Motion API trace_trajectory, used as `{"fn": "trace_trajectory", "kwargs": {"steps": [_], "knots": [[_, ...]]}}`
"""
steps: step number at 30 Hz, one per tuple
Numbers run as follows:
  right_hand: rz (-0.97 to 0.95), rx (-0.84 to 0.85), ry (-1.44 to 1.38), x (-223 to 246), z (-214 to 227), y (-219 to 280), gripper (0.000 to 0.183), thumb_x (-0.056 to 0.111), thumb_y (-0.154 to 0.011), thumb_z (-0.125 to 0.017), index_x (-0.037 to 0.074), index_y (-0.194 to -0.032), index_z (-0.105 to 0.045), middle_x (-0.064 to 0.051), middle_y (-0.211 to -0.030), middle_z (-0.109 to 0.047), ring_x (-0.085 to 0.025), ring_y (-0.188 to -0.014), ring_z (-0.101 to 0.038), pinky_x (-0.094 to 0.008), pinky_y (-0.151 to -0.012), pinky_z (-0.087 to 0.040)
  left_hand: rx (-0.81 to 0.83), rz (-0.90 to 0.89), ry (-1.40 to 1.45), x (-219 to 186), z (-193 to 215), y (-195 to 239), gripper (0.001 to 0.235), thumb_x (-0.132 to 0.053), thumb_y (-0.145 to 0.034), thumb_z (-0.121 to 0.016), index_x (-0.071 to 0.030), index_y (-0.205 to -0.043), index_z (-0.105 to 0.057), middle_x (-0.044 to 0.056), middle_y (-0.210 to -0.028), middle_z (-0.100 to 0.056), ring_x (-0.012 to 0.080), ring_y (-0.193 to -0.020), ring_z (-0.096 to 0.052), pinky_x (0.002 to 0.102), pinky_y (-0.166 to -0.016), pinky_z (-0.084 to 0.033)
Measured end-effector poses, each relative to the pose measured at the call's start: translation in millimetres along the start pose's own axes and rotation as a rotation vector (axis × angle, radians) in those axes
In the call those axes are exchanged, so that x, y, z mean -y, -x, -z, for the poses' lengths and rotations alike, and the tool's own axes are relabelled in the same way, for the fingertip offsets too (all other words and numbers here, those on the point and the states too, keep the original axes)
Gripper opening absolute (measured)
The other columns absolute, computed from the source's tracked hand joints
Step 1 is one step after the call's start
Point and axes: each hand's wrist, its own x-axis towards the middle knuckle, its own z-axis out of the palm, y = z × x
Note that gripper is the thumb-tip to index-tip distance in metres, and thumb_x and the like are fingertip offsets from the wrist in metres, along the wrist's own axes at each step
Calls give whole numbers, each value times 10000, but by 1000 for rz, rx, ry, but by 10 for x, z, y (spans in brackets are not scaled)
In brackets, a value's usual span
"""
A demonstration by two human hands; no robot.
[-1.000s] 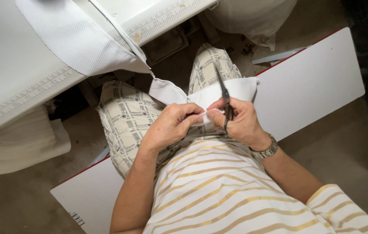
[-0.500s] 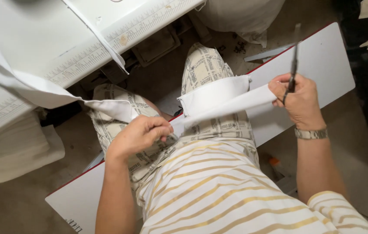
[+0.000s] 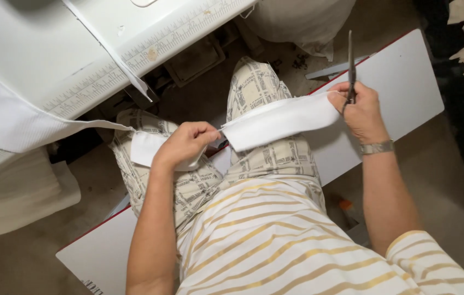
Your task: Cutting white fabric strips into smaller pieces using scissors
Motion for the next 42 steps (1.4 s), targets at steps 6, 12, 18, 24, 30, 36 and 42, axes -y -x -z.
{"fn": "trace_trajectory", "kwargs": {"steps": [6,12,18,24,30,36,42], "knots": [[-27,-122,-81,-249,-233,-183,157,149,-933,-814,105,-1065,-741,11,-769,-632,-25,-696,-555,-151,-618,-471,-139,-107,26,222,-69,-178,150,-222,-969,-675,-138,-1011,-792,5,-597,-590,99,-580,-484,259,-561,-401],[-60,-87,61,-403,-297,-100,285,112,-935,-794,30,-1178,-669,-85,-887,-661,-121,-748,-578,-257,-657,-513,-252,-152,26,476,-118,-341,186,-181,-959,-690,-140,-1127,-757,19,-710,-684,113,-644,-561,273,-627,-479],[-116,234,-135,572,-492,426,725,320,-845,-852,-5,-1386,-496,-51,-780,-606,-127,-600,-596,-258,-531,-512,-331,-159,61,464,-113,-278,117,-193,-941,-720,-125,-1031,-747,-14,-680,-675,93,-643,-567,253,-624,-482],[-487,833,-802,848,-1072,813,774,628,-798,-731,11,-1240,-576,-47,-681,-538,-113,-537,-543,-353,-519,-603,-332,-183,144,315,-100,-123,125,-164,-965,-679,-105,-1047,-753,-9,-677,-660,78,-639,-552,232,-608,-471],[-573,858,-847,1094,-1477,690,398,394,-930,-679,17,-974,-562,8,-580,-419,-91,-437,-470,-381,-457,-607,-303,-267,283,489,-108,-136,126,-113,-976,-675,-41,-1080,-685,4,-679,-625,74,-627,-527,203,-592,-449],[-364,671,-652,1122,-1562,702,483,151,-834,-840,-84,-1171,-586,-35,-658,-539,-85,-450,-544,-297,-423,-584,-259,-366,309,416,-170,-76,83,-105,-983,-681,-44,-1039,-677,-6,-682,-602,68,-645,-520,202,-589,-431],[-98,528,-497,1005,-1588,592,397,73,-777,-891,-40,-1081,-661,-113,-847,-679,-132,-632,-688,-237,-586,-589,-145,-453,340,-14,-278,162,130,-118,-961,-720,-40,-1061,-691,-1,-708,-625,46,-663,-524,184,-617,-449]]}}
